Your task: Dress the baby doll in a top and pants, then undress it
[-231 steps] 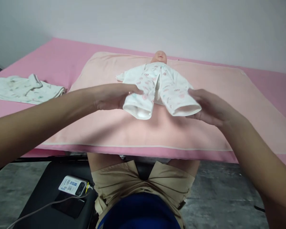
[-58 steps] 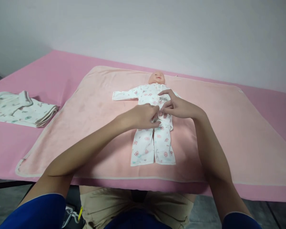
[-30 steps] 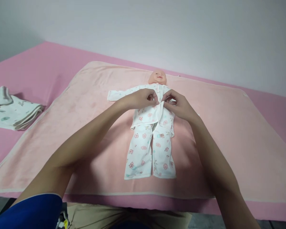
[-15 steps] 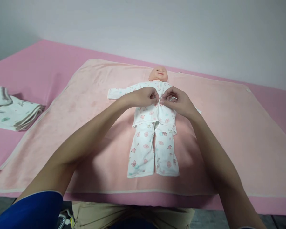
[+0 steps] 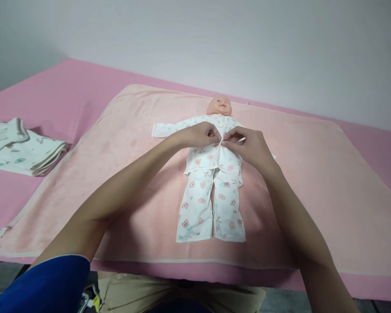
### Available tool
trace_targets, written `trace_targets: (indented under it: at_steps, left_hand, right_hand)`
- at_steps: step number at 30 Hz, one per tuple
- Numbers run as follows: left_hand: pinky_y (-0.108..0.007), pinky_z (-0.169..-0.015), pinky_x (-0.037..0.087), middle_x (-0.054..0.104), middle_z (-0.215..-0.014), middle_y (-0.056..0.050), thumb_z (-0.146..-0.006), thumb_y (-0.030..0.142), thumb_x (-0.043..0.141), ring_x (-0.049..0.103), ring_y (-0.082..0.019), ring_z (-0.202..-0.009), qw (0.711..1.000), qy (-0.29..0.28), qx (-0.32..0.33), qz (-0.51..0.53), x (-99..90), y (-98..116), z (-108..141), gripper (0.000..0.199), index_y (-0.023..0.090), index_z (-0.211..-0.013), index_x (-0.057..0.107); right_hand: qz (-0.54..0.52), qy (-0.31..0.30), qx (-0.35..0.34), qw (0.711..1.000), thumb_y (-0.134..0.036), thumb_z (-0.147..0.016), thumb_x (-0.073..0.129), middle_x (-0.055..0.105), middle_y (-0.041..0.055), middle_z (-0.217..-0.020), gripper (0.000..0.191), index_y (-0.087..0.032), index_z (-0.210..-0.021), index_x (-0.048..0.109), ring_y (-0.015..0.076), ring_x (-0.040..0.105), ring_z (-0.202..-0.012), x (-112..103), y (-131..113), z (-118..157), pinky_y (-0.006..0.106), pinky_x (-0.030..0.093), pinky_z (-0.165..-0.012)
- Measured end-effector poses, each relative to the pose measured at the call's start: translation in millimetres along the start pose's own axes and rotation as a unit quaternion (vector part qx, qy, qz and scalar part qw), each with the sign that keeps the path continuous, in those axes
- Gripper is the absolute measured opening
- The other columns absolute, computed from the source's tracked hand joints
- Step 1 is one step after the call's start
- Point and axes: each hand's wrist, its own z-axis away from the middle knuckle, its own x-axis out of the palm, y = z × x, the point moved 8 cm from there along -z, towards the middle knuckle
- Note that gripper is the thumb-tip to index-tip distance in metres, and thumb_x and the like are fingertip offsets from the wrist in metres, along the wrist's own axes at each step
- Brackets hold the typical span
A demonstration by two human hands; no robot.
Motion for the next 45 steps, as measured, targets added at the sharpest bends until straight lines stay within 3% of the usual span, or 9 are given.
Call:
trace_targets:
  at_steps: [7, 13, 18, 24, 31, 34, 37, 40, 45]
  left_hand:
    - [-0.036, -0.062, 0.017, 0.039, -0.069, -0.001, -0.084, 0.027, 0.072, 0.028, -0.012, -0.060, 0.999, -0.010, -0.023, 0.037, 0.0, -2.8, 2.6, 0.022, 0.020, -0.068, 0.059]
    - [-0.034, -0.061, 0.025, 0.054, -0.073, -0.003, -0.084, 0.027, 0.076, 0.040, -0.013, -0.062, 0.995, 0.040, -0.036, 0.083, -1.4, -16.2, -3.8, 0.010, 0.020, -0.078, 0.080]
    - [-0.032, -0.060, 0.024, 0.051, -0.068, -0.001, -0.091, 0.028, 0.071, 0.036, -0.011, -0.060, 0.995, 0.057, -0.031, 0.076, 3.4, -5.8, 0.9, 0.023, 0.018, -0.070, 0.072]
    - [-0.029, -0.061, 0.033, 0.060, -0.077, -0.001, -0.086, 0.027, 0.077, 0.049, -0.013, -0.068, 0.993, 0.100, -0.053, 0.038, 5.6, -0.9, 4.2, 0.009, 0.018, -0.085, 0.077]
    - [-0.029, -0.060, 0.036, 0.066, -0.086, -0.003, -0.087, 0.026, 0.075, 0.056, -0.015, -0.069, 0.995, 0.067, -0.058, 0.039, -0.4, -5.7, 3.8, 0.012, 0.020, -0.097, 0.073]
    - [-0.030, -0.062, 0.038, 0.068, -0.089, -0.004, -0.086, 0.026, 0.075, 0.058, -0.017, -0.072, 0.996, 0.057, -0.050, 0.035, -1.4, -6.5, 4.7, 0.017, 0.021, -0.102, 0.072]
    - [-0.031, -0.065, 0.039, 0.068, -0.091, -0.004, -0.087, 0.027, 0.074, 0.060, -0.018, -0.075, 0.997, 0.050, -0.046, 0.025, -2.2, -6.7, 3.3, 0.018, 0.021, -0.104, 0.071]
    - [-0.031, -0.069, 0.041, 0.071, -0.098, -0.005, -0.090, 0.027, 0.071, 0.063, -0.020, -0.083, 0.996, 0.077, -0.044, -0.012, -10.4, -4.8, -4.5, 0.018, 0.021, -0.106, 0.067]
    - [-0.033, -0.077, 0.044, 0.076, -0.111, -0.009, -0.091, 0.022, 0.070, 0.067, -0.023, -0.096, 0.984, 0.153, -0.054, -0.071, -27.8, -1.6, -24.1, 0.013, 0.022, -0.100, 0.061]
  right_hand:
    - [0.101, 0.045, 0.001, 0.994, -0.020, -0.092, 0.079, 0.085, 0.0040, -0.105, 0.007, -0.024, -0.096, 0.083, 0.0235, 0.075, -0.087, 6.6, -8.1, 6.9, 0.044, 0.059, -0.087]
    - [0.100, 0.044, -0.007, 0.994, -0.022, -0.089, 0.080, 0.084, 0.0042, -0.101, 0.006, -0.024, -0.094, 0.081, 0.0249, 0.076, -0.087, 4.2, -9.3, 5.8, 0.045, 0.059, -0.087]
    - [0.086, 0.031, -0.004, 0.996, -0.028, -0.087, 0.083, 0.081, 0.0037, -0.098, 0.011, -0.024, -0.092, 0.075, 0.0220, 0.070, -0.081, 6.9, 0.0, 1.3, 0.041, 0.054, -0.080]
    - [0.065, 0.009, -0.011, 0.998, -0.025, -0.088, 0.077, 0.075, 0.0018, -0.096, 0.010, -0.024, -0.092, 0.068, 0.0173, 0.058, -0.074, 13.0, 13.6, -5.3, 0.037, 0.048, -0.073]
    - [0.032, -0.025, -0.037, 0.999, -0.033, -0.091, 0.080, 0.066, 0.0003, -0.091, 0.019, -0.025, -0.090, 0.063, 0.0157, 0.050, -0.074, 14.5, 15.7, -6.2, 0.034, 0.045, -0.073]
    - [0.027, -0.056, -0.032, 0.998, -0.039, -0.092, 0.085, 0.068, 0.0013, -0.097, 0.025, -0.026, -0.101, 0.065, 0.0169, 0.054, -0.077, 10.1, 15.7, -4.2, 0.034, 0.047, -0.074]
    - [0.020, -0.077, -0.035, 0.996, -0.042, -0.098, 0.079, 0.070, 0.0046, -0.112, 0.030, -0.028, -0.122, 0.067, 0.0195, 0.060, -0.086, 1.5, 15.8, -7.0, 0.036, 0.052, -0.078]
    - [0.049, -0.041, -0.046, 0.997, -0.035, -0.103, 0.066, 0.068, 0.0087, -0.126, 0.033, -0.029, -0.136, 0.068, 0.0230, 0.066, -0.097, -9.6, 18.8, -20.8, 0.042, 0.057, -0.091]
    - [0.079, -0.011, -0.048, 0.996, -0.028, -0.096, 0.071, 0.067, 0.0084, -0.117, 0.017, -0.026, -0.112, 0.075, 0.0239, 0.066, -0.097, -7.6, 28.4, -46.3, 0.046, 0.058, -0.099]
